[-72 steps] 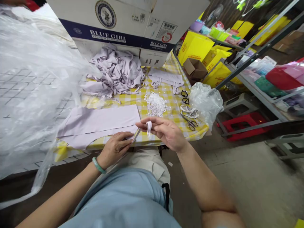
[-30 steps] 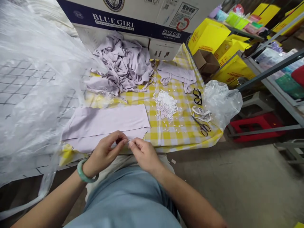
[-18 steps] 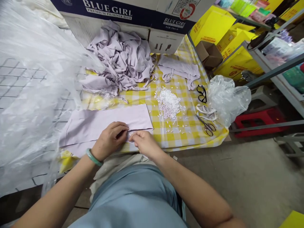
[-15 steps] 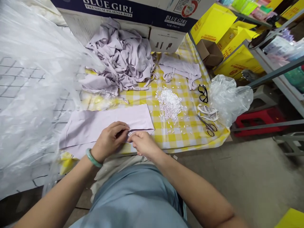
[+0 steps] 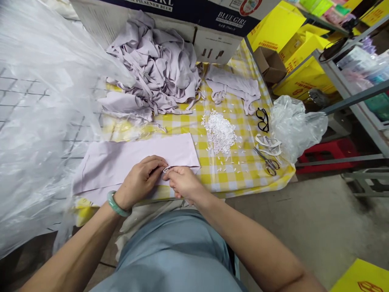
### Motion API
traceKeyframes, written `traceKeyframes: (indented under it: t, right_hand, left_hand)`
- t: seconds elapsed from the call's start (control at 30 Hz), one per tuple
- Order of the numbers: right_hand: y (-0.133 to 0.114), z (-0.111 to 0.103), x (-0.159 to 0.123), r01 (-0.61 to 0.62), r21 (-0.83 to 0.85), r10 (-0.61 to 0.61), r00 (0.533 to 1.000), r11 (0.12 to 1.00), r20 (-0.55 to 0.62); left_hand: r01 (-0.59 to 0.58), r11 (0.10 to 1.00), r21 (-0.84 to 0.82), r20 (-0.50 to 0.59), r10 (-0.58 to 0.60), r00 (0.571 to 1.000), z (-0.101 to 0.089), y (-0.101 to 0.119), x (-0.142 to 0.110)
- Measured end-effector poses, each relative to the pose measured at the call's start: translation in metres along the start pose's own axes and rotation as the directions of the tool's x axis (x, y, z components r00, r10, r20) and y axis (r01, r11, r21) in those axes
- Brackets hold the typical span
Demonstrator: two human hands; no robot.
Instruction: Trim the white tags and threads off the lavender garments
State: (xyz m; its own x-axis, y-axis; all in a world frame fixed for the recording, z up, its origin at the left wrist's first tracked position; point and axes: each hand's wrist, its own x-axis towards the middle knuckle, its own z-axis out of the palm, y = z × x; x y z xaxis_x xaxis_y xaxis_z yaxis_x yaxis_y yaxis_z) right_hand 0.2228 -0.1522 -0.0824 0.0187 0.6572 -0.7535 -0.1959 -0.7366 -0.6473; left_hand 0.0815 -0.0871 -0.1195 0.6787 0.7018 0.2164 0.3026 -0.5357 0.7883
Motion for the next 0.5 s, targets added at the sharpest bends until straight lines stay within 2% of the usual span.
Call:
traceKeyframes:
  t: [0.23,0.3,0.4,0.5]
  right_hand:
    - [0.000,-0.002,0.002,0.007,0.100,-0.001,0.998,0.995,-0.059]
    - [0.001,-0.003,-0.002,0.019,0.097,-0.014,0.999,0.995,-0.049]
    - [0.007,-0.006,-0.018,0.023,0.052,-0.023,1.000,0.998,-0.003]
    - [0.022,-0.012,-0.045,0.094,-0.005,-0.094,0.995,0.996,0.027]
  left_hand:
    - [-0.003,1.000,-0.008,-0.013,0.003,1.000,0.000,-0.001,-0.002]
    - [0.001,1.000,-0.012,0.033,0.000,0.999,-0.006,0.001,0.001]
    - [-0.017,0.999,0.039,0.087,0.014,0.996,-0.013,0.004,0.011]
    - [-0.102,0.974,0.202,0.098,0.083,0.992,-0.007,0.004,0.024]
